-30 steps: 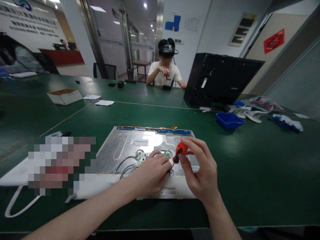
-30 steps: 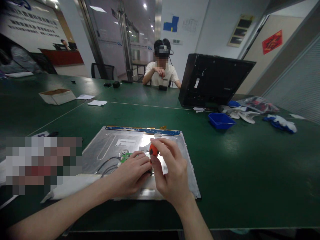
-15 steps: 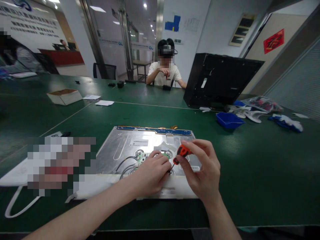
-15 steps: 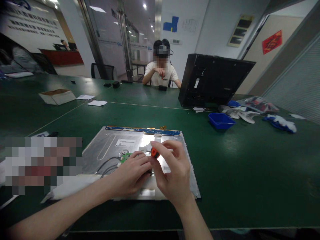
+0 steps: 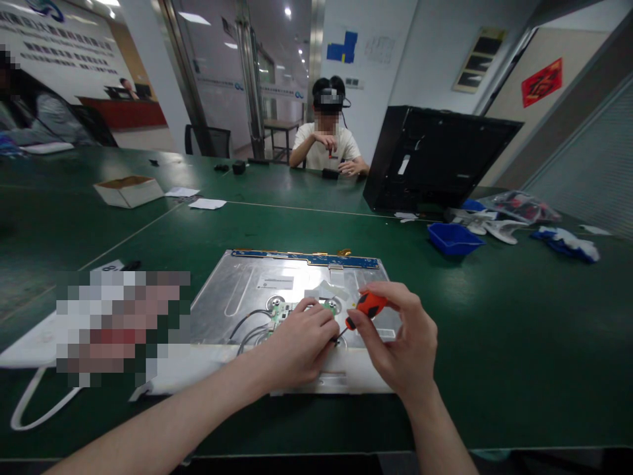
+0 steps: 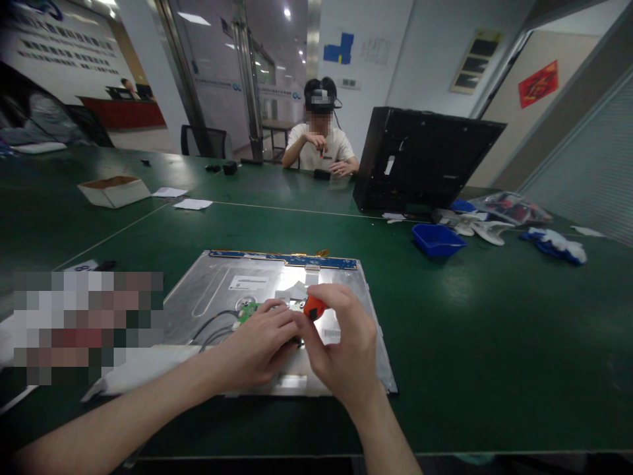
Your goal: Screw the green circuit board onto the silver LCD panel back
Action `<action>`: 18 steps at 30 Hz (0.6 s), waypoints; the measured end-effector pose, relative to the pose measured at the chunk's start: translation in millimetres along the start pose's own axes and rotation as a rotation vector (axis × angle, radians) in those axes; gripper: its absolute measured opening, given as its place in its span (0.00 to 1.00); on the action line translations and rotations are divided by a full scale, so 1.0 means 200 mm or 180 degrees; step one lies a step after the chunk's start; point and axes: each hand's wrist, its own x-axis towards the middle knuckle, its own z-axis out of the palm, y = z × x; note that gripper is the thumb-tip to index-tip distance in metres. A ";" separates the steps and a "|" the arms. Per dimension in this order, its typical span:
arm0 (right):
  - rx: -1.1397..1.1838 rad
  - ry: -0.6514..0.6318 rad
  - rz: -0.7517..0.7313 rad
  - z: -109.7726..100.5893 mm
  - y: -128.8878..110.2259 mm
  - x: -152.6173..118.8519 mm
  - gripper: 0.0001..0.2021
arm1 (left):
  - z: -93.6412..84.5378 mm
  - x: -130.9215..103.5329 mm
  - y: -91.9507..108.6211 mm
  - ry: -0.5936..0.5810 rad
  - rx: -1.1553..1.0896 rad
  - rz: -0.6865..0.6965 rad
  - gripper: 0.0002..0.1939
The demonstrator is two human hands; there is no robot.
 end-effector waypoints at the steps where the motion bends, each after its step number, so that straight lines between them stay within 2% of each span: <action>1: 0.0007 -0.0006 -0.0045 0.00 0.00 0.00 0.21 | 0.00 0.00 0.00 -0.0001 -0.0005 -0.0004 0.10; 7: -0.0244 0.0047 -0.0122 -0.02 -0.03 0.03 0.20 | 0.00 0.00 0.00 -0.0007 0.0005 -0.0016 0.10; 14: -0.0067 -0.0170 -0.0019 -0.01 -0.03 0.01 0.24 | 0.01 0.00 0.00 -0.0016 0.0094 -0.0025 0.07; 18: -0.0029 -0.0102 0.0028 -0.01 -0.01 0.00 0.22 | 0.00 0.00 0.00 -0.0019 0.0062 -0.0021 0.08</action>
